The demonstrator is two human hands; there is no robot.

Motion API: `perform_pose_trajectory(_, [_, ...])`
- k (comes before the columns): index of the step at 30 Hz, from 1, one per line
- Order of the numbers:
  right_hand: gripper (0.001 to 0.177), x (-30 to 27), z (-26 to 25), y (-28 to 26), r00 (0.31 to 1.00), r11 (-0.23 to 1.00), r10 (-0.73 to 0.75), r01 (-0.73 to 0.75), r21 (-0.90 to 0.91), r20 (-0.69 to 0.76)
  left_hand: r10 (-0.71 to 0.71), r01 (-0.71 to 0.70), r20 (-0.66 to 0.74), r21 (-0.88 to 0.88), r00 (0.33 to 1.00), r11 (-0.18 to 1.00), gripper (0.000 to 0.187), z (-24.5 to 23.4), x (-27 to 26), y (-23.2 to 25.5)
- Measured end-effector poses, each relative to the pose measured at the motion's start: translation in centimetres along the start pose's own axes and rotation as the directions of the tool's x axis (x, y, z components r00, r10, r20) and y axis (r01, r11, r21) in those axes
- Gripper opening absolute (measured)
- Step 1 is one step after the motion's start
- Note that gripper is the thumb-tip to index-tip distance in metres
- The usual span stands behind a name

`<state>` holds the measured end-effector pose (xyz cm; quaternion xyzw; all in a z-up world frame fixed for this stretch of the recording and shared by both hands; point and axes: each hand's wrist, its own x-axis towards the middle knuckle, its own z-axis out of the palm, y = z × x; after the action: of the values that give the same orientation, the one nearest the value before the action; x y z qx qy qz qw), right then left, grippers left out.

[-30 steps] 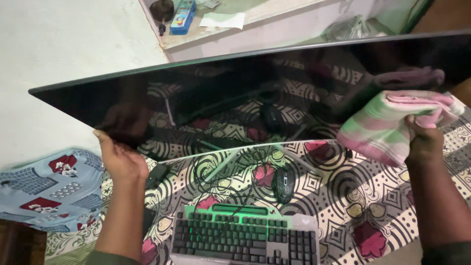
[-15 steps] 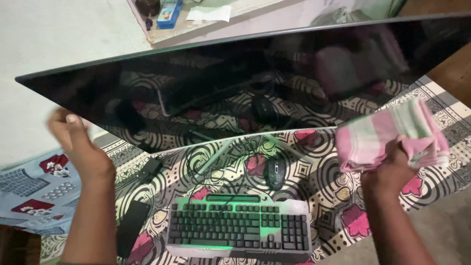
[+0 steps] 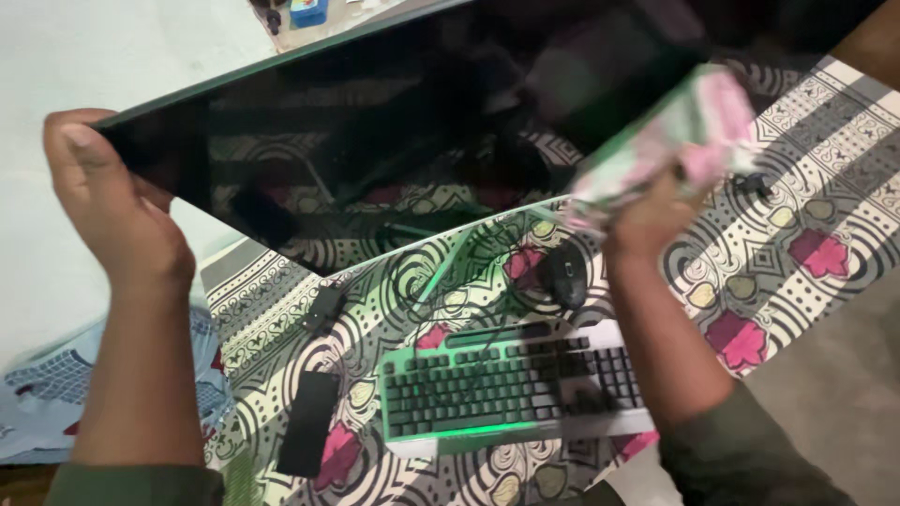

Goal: The person wipes the front and back of a computer monitor with a cloth, then wipes the keys of a keyboard and the top of a computer mouse.

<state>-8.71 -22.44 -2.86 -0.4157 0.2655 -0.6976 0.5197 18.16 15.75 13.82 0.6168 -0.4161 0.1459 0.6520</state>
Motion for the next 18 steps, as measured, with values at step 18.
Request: perform_pose_trajectory(18, [0.096, -14.5, 11.9, -1.6, 0.576, 0.452, -0.607, 0.817, -0.359, 0.547, -0.025, 0.024, -0.030, -0.021, 0.999, 0.999, 0.045, 2.4, 0.5, 0.9])
